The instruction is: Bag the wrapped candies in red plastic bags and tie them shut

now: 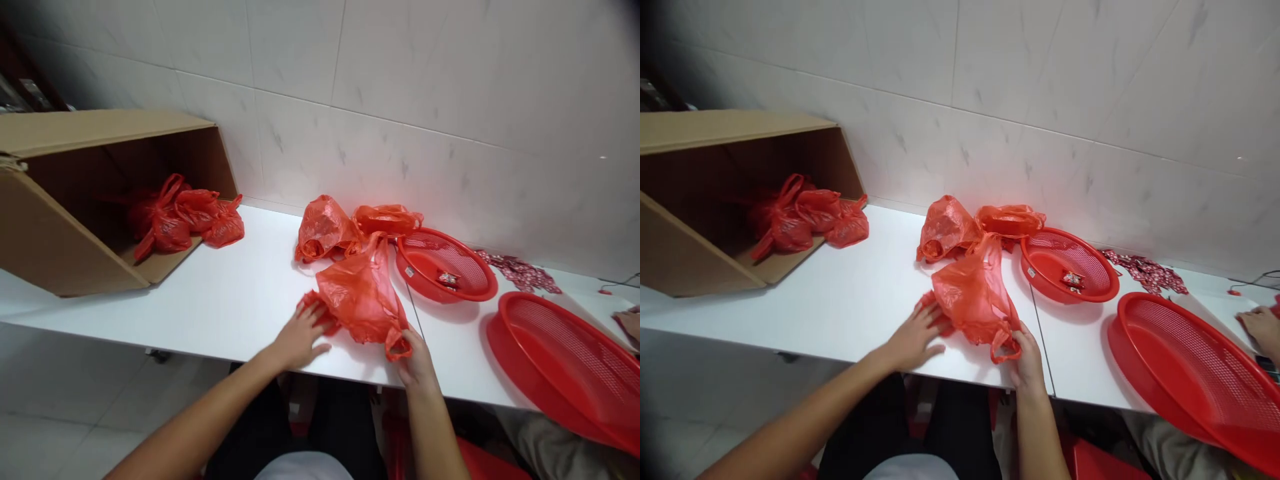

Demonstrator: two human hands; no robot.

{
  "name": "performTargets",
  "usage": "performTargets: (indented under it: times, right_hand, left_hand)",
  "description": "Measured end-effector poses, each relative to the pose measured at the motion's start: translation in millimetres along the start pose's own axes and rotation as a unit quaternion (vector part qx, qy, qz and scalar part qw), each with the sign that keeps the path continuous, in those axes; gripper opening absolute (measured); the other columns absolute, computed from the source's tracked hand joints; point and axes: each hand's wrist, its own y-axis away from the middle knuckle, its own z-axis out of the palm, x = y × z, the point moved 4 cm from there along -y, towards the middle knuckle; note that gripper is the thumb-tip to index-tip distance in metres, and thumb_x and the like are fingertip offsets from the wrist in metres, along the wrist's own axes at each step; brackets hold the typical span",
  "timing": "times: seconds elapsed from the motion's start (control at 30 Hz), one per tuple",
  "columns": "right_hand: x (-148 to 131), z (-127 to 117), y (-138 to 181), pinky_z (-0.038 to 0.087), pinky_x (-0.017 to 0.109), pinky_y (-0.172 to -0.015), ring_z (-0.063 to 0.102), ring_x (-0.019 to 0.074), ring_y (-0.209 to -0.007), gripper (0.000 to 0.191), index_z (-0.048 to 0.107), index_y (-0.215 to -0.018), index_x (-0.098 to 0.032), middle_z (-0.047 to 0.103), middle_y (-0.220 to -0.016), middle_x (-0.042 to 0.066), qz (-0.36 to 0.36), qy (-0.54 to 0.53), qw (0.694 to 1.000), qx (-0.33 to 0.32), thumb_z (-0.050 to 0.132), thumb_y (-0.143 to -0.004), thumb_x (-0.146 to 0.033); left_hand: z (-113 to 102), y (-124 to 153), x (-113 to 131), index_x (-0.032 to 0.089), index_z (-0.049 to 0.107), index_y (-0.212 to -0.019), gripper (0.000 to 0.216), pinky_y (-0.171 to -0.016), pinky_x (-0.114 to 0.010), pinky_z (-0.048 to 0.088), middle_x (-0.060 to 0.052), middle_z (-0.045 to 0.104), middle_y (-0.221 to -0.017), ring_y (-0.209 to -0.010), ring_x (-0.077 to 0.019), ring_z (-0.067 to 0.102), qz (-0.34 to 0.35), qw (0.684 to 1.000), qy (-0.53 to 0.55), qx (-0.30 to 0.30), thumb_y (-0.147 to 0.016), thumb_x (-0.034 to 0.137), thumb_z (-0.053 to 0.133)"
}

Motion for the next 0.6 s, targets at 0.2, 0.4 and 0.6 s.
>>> performTargets:
  times: [0.2, 0.4, 0.6]
  right_hand:
    - [-22, -22, 17, 0.058, 0.034, -0.083, 0.071, 0.0223, -0.093, 0.036, 0.071, -0.107, -0.023, 0.076, -0.105, 0.004, -0.075, 0.055, 0.996, 0.010, 0.072, -0.071, -0.026]
    - [-35, -22, 32, 0.057, 0.036, -0.084, 0.070, 0.0254, -0.093, 0.029, 0.073, -0.102, -0.021, 0.077, -0.100, 0.006, -0.115, 0.197, 0.973, 0.027, 0.073, -0.080, -0.039]
    - [-82, -18, 16, 0.055, 0.035, -0.071, 0.069, 0.0226, -0.076, 0.025, 0.074, -0.098, -0.022, 0.075, -0.086, 0.004, -0.120, 0.365, 0.919, -0.092, 0.059, -0.078, -0.025]
  left_hand:
    - [-77, -75, -54, 0.018, 0.076, -0.102, 0.022, -0.116, -0.052, 0.042, -0.011, 0.075, -0.123, -0.125, -0.0303, 0.064, -0.107, 0.972, -0.002, 0.207, -0.088, 0.020, 0.060]
    - [-72, -59, 48, 0.025, 0.074, -0.099, 0.019, -0.107, -0.049, 0.052, -0.009, 0.077, -0.108, -0.113, -0.0282, 0.069, 0.085, 0.968, 0.121, 0.204, -0.091, 0.022, 0.057]
    - [-25, -85, 78, 0.025, 0.076, -0.107, 0.031, -0.099, -0.045, 0.051, -0.009, 0.077, -0.102, -0.099, -0.0297, 0.072, 0.071, 0.989, 0.084, -0.102, -0.084, 0.012, 0.060]
